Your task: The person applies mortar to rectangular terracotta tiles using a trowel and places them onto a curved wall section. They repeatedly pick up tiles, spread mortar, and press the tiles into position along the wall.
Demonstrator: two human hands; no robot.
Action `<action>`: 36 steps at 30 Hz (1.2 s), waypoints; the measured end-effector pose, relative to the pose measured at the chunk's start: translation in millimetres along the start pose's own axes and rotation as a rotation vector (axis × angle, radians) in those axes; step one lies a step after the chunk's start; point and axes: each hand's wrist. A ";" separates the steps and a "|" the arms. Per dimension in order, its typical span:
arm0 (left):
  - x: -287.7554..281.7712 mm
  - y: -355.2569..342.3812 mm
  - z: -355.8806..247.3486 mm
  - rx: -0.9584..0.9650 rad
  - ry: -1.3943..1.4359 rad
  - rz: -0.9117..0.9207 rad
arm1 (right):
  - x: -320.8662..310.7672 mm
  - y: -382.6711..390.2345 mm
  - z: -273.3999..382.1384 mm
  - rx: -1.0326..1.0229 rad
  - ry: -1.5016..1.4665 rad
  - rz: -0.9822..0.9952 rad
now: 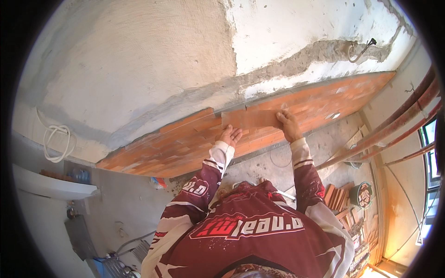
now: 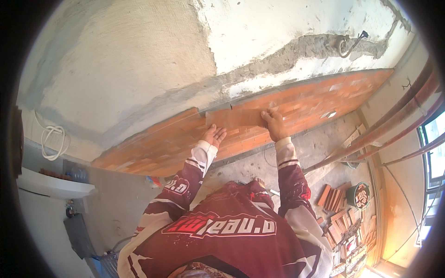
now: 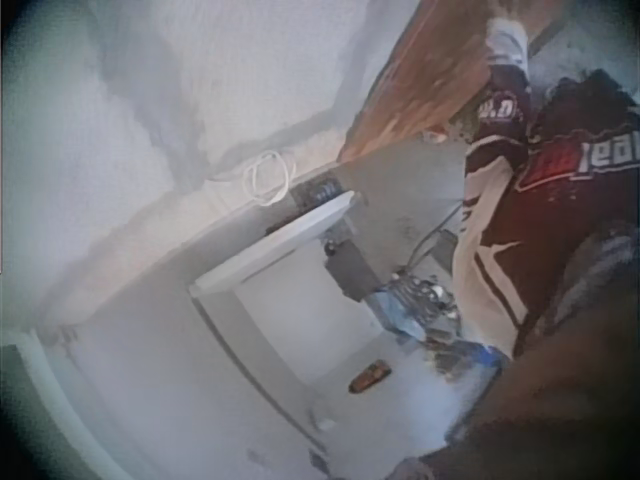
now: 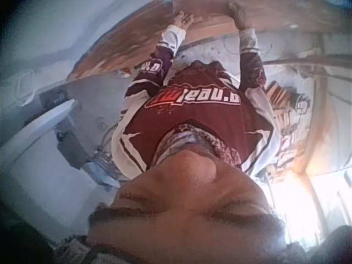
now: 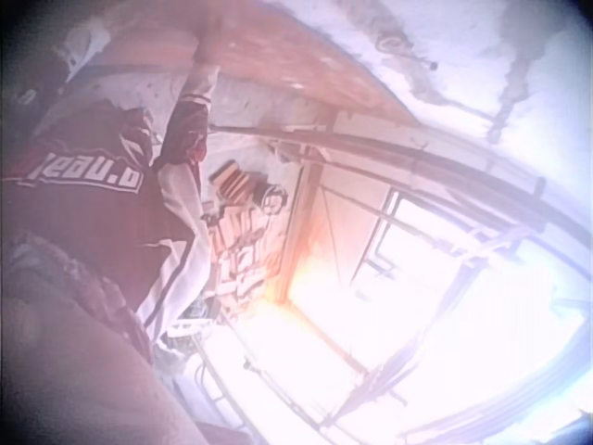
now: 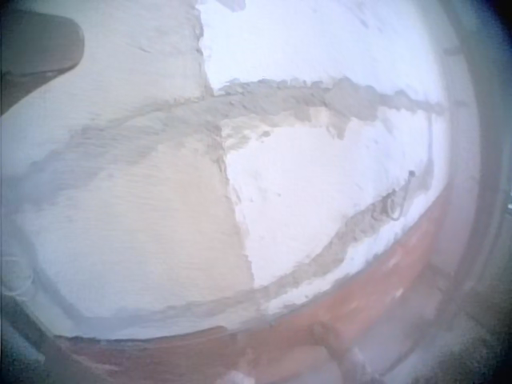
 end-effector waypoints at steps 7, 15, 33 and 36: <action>11.8 -20.1 -13.8 0.098 0.102 -0.035 | 9.1 -46.3 9.6 -0.054 0.155 -0.028; 9.9 -22.6 -5.5 0.222 0.144 0.017 | -13.3 -75.2 -9.9 -0.174 0.236 0.054; 3.8 -28.7 -25.7 0.160 -0.057 0.020 | 26.8 -61.9 14.2 -0.282 0.402 -0.044; 6.6 -28.1 -34.6 0.156 -0.094 0.044 | 28.1 -60.1 15.2 -0.325 0.429 -0.066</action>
Point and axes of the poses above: each hand's wrist, its own y-axis away from the middle knuckle, its own x-axis out of the palm, z = x × y, and after that the axes turned 9 degrees about z, right-handed
